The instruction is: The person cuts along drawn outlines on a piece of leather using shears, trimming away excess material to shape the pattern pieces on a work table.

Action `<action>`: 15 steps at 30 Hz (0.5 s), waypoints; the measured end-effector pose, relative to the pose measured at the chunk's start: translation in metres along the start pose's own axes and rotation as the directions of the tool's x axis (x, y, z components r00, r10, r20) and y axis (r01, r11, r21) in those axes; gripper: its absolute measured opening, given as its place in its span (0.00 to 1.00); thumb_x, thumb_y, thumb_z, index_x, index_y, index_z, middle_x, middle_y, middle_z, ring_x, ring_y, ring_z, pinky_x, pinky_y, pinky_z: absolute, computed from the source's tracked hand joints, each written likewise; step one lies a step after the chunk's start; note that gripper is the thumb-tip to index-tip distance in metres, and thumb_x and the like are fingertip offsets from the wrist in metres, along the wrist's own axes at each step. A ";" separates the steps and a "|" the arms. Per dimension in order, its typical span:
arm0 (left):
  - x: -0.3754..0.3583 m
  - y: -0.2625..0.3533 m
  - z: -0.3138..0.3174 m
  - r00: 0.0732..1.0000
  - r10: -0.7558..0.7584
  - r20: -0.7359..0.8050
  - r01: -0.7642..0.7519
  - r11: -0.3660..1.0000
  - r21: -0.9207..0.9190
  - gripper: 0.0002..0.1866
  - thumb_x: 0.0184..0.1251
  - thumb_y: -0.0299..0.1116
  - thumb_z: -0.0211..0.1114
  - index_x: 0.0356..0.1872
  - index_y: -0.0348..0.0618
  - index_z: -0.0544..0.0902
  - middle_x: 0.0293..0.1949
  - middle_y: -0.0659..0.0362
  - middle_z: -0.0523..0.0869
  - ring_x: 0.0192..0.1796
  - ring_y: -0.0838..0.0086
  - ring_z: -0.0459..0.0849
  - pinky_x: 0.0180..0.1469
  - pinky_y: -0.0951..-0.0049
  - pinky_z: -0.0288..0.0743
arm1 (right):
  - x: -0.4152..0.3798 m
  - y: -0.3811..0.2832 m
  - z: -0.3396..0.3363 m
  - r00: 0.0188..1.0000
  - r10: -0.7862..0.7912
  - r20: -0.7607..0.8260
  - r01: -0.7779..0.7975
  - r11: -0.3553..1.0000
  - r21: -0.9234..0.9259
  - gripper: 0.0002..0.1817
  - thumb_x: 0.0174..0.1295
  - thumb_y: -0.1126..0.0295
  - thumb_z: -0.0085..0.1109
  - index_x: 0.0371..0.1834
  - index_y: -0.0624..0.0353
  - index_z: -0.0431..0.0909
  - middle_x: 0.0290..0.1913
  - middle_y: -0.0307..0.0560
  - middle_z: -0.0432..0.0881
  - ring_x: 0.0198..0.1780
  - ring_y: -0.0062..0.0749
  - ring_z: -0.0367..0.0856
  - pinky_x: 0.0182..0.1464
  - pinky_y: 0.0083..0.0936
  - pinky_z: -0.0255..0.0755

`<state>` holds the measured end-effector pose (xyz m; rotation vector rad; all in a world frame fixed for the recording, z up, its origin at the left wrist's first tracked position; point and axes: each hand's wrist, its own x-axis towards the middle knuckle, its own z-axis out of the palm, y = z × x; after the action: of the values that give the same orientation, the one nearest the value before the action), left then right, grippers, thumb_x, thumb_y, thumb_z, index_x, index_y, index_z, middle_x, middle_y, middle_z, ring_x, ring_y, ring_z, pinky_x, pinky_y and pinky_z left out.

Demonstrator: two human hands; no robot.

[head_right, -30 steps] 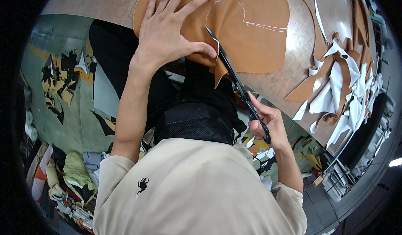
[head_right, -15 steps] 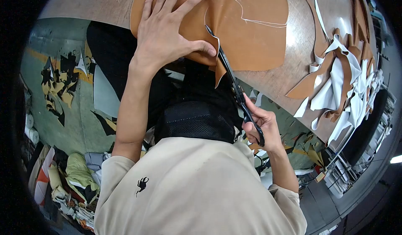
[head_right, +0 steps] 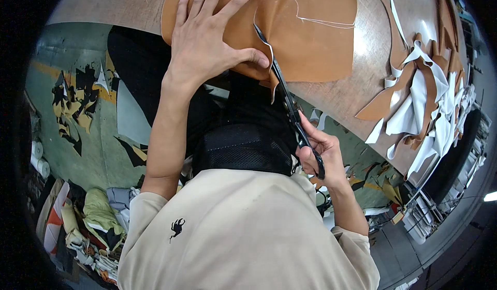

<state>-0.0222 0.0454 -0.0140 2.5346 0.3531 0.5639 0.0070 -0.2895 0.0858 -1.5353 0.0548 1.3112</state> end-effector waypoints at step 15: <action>0.008 0.025 -0.032 1.000 0.027 -0.012 -0.027 0.999 0.023 0.63 0.47 0.81 0.71 0.82 0.53 0.70 0.85 0.47 0.58 0.88 0.52 0.51 0.87 0.41 0.38 | -0.010 -0.011 -0.012 0.999 0.036 -0.021 -0.038 0.993 -0.109 0.57 0.59 0.46 0.82 0.86 0.59 0.61 0.27 0.30 0.76 0.22 0.09 0.64 0.23 0.13 0.52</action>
<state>-0.0265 0.0410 0.0266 2.5623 0.3318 0.5893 0.0179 -0.2992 0.0985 -1.6464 0.0233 1.3477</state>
